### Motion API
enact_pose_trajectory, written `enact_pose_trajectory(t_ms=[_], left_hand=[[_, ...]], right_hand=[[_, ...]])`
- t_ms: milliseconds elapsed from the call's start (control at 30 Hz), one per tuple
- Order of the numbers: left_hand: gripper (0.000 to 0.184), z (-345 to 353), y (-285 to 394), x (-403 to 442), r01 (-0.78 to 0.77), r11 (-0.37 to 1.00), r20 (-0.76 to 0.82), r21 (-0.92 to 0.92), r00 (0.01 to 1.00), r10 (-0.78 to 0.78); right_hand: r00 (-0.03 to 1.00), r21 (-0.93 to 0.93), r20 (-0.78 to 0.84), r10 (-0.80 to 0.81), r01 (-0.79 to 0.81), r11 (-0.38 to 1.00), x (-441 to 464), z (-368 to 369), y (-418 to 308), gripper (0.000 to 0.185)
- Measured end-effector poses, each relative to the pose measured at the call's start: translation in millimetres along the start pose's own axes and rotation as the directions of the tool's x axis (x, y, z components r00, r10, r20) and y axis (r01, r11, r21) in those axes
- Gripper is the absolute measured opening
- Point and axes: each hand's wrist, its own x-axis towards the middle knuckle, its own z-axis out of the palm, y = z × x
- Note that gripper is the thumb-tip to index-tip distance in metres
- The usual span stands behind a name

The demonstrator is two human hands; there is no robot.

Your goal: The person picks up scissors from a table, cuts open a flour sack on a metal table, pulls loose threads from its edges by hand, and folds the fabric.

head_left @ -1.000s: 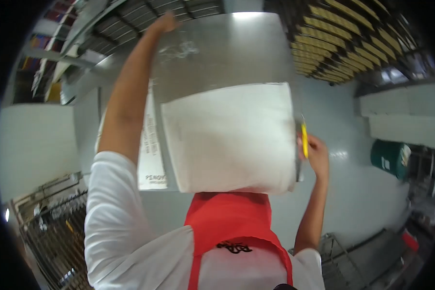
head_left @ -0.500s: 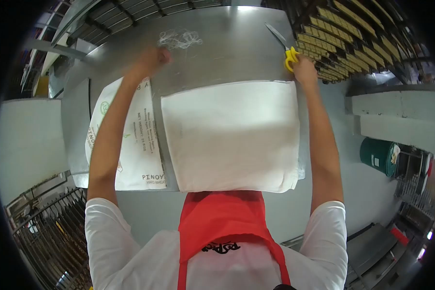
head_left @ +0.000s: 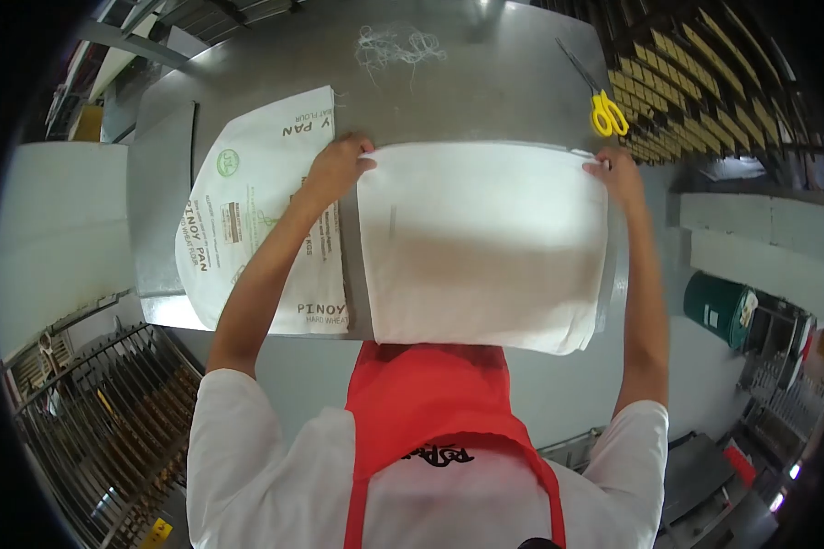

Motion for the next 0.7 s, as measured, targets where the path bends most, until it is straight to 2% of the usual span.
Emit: enact_pose_trajectory(t_ms=[33,100,133,200,233,267,333,367,433,467,500,533,567,600,633,667,700], left_hand=[[0.026,0,-2,-1,0.008,0.999,0.02,-0.034,1.0,-0.007],[0.026,-3,-7,0,-0.006,0.997,0.022,-0.073,1.0,0.008],[0.025,-4,-7,0,-0.011,0.994,0.013,-0.106,1.0,0.013],[0.026,-1,-5,-5,0.024,0.986,-0.014,-0.163,1.0,-0.026],[0.027,0,-3,-8,0.067,0.974,-0.048,-0.214,0.996,-0.08],[0.027,1,0,-12,0.063,0.973,-0.053,-0.221,0.996,-0.076],[0.032,2,6,-21,0.179,0.94,-0.031,-0.289,0.98,-0.196],[0.032,0,13,-27,0.176,0.941,-0.045,-0.29,0.979,-0.197],[0.032,-4,29,-41,0.13,0.923,-0.147,-0.362,0.97,-0.194],[0.032,-13,39,-48,0.118,0.926,-0.168,-0.358,0.968,-0.188],[0.03,-23,50,-56,0.116,0.902,-0.218,-0.417,0.95,-0.223],[0.028,-33,63,-66,0.115,0.873,-0.26,-0.475,0.929,-0.263],[0.028,-45,80,-76,0.113,0.875,-0.27,-0.471,0.926,-0.264],[0.025,-60,101,-88,0.036,0.893,-0.341,-0.449,0.917,-0.209],[0.022,-73,120,-98,-0.044,0.906,-0.415,-0.42,0.897,-0.149],[0.022,-83,136,-107,-0.054,0.91,-0.437,-0.41,0.888,-0.144],[0.022,-91,150,-118,-0.15,0.918,-0.544,-0.368,0.835,-0.082]], right_hand=[[1.0,-0.004,0.005,0.017,-0.017,1.0,2,-1,5,0.038],[0.972,0.093,0.223,0.079,-0.101,0.991,6,-13,10,0.042],[0.971,0.087,0.221,0.093,-0.115,0.99,-1,-19,5,0.042],[0.97,0.412,0.161,0.185,-0.236,0.88,-13,-29,-7,0.045],[0.981,0.451,0.078,0.178,-0.194,0.871,-20,-31,-8,0.046],[0.981,0.445,0.073,0.177,-0.191,0.875,-24,-39,-6,0.046],[0.973,0.376,0.122,0.194,-0.226,0.899,-34,-59,-6,0.039],[0.976,0.376,0.114,0.183,-0.213,0.902,-40,-69,-4,0.039],[0.961,0.257,0.218,0.168,-0.222,0.94,-56,-90,-1,0.027],[0.967,0.261,0.202,0.155,-0.206,0.943,-67,-100,-8,0.027],[0.984,0.57,0.077,0.162,-0.177,0.802,-82,-107,-15,0.022],[0.978,0.813,-0.03,0.204,-0.095,0.575,-93,-111,-17,0.018],[0.989,0.757,-0.001,0.15,-0.097,0.646,-96,-118,8,0.015],[0.99,0.761,-0.006,0.141,-0.087,0.643,-106,-125,8,0.015],[0.989,0.764,-0.06,0.138,-0.044,0.644,-116,-140,2,0.016],[0.984,0.763,-0.119,0.13,0.007,0.646,-125,-159,-7,0.018],[0.977,0.788,-0.191,0.094,0.095,0.608,-137,-178,-23,0.024]])
